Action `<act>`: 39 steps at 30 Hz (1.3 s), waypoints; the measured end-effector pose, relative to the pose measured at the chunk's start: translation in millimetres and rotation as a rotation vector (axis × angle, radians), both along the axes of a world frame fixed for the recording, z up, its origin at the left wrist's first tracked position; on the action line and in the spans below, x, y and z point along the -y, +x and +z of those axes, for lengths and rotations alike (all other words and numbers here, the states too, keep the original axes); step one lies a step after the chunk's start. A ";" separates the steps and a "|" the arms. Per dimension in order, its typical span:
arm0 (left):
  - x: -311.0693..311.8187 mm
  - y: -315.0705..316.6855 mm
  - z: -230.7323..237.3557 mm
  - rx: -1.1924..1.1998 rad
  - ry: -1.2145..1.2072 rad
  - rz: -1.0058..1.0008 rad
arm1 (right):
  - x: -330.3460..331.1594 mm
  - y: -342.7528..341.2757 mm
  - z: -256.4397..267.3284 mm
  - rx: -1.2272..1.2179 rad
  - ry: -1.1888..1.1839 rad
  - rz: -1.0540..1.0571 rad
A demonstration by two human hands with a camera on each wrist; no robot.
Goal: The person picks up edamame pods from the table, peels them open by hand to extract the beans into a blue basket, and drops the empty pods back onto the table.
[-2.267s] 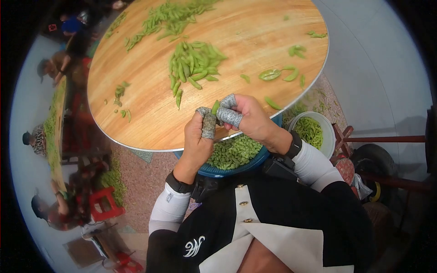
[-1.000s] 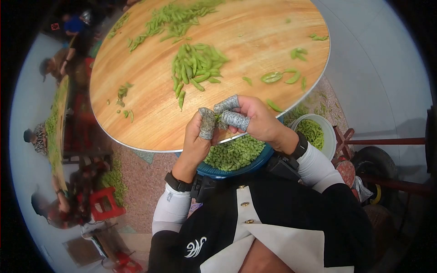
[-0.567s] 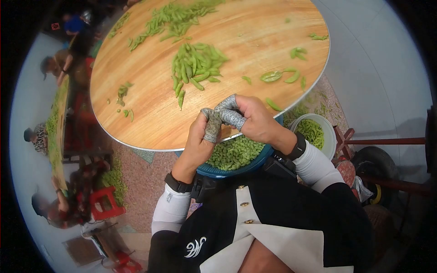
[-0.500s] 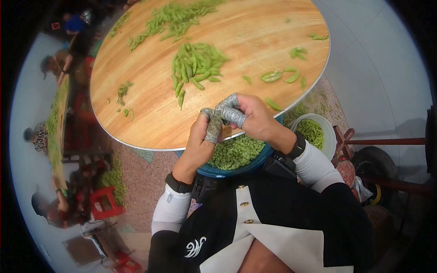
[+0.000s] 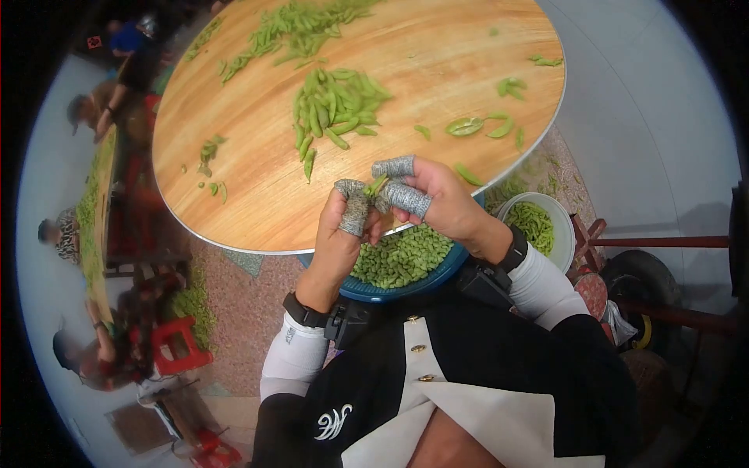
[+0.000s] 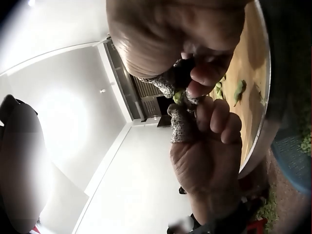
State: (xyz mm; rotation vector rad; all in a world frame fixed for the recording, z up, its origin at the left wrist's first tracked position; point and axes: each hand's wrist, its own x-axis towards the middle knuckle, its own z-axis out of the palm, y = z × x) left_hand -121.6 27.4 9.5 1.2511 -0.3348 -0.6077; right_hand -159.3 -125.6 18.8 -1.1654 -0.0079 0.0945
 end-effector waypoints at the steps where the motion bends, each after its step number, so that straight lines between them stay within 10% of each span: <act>1: 0.5 0.1 -1.9 -0.001 -0.001 -0.003 | 0.7 -1.6 2.0 -0.035 0.011 0.023; 16: 6.5 -3.8 -6.8 0.551 0.270 0.101 | -3.2 2.4 -12.6 0.059 -0.033 -0.015; 27: 4.6 3.5 -0.6 -0.435 -0.081 -0.049 | 0.0 2.5 -9.9 0.258 -0.423 -0.078; 39: -3.6 7.1 -0.1 -0.229 -0.038 -0.056 | 2.4 8.6 -17.0 0.381 -0.608 -0.088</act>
